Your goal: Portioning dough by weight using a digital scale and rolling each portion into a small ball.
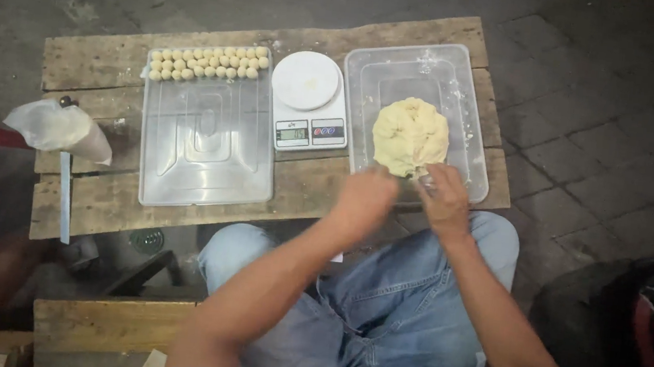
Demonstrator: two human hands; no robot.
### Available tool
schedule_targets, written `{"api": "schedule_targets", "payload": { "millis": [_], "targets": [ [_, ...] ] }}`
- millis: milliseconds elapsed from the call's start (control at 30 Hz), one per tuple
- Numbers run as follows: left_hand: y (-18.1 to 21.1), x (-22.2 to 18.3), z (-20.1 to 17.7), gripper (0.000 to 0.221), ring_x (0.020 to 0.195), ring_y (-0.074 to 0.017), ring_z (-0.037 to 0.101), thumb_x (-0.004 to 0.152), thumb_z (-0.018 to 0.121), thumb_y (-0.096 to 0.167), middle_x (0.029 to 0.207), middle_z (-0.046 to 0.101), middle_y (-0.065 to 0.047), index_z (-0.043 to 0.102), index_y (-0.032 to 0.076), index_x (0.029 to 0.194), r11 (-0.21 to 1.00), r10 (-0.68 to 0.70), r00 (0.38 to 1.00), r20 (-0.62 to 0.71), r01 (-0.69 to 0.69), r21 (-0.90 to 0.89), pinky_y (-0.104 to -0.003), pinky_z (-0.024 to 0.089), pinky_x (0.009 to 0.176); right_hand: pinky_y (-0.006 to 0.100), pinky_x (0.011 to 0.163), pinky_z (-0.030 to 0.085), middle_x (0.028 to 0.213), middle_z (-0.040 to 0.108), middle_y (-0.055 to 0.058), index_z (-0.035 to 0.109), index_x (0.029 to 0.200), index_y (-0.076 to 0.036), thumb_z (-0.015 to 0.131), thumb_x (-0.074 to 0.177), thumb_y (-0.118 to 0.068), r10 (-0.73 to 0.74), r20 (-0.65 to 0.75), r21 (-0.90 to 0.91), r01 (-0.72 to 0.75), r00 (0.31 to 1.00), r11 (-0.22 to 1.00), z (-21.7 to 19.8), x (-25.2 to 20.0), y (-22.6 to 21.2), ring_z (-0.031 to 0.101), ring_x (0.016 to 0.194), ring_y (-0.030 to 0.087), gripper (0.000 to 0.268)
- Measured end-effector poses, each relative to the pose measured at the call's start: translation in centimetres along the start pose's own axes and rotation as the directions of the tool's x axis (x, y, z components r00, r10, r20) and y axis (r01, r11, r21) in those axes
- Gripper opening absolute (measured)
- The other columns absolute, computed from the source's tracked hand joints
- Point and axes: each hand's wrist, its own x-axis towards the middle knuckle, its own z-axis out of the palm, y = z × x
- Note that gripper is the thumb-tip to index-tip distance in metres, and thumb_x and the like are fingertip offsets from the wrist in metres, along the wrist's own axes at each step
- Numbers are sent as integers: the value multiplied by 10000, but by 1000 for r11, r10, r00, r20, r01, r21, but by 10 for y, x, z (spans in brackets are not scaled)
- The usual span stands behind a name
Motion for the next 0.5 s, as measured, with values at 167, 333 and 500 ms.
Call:
{"api": "schedule_targets", "payload": {
  "millis": [167,333,500],
  "targets": [
    [19,-13,20,383,975,-356,694,912,678,97,1102,629,-230,606,-80,1244,987,53,992,118,-70,144,-422,590,763,452,895,584,1156,604,182,668,1241,10,869,822,-107,-160,66,-144,168,985,975,5,8,-14,659,1055,373,480],
    [20,-17,23,282,896,-312,709,917,676,67,1042,669,-234,673,-69,1164,967,24,998,62,-39,253,-345,579,666,400,788,616,1191,600,198,654,1233,61,900,840,-162,-111,-35,-104,107,993,989,8,23,-31,687,939,327,514],
    [13,-17,17,157,826,-246,692,944,634,64,939,692,-195,718,-45,1021,952,61,998,-16,-53,303,-261,543,600,465,855,599,1213,594,226,668,1285,69,915,834,-172,-55,-52,-41,53,997,998,20,38,-43,679,1044,404,568]
  ]
}}
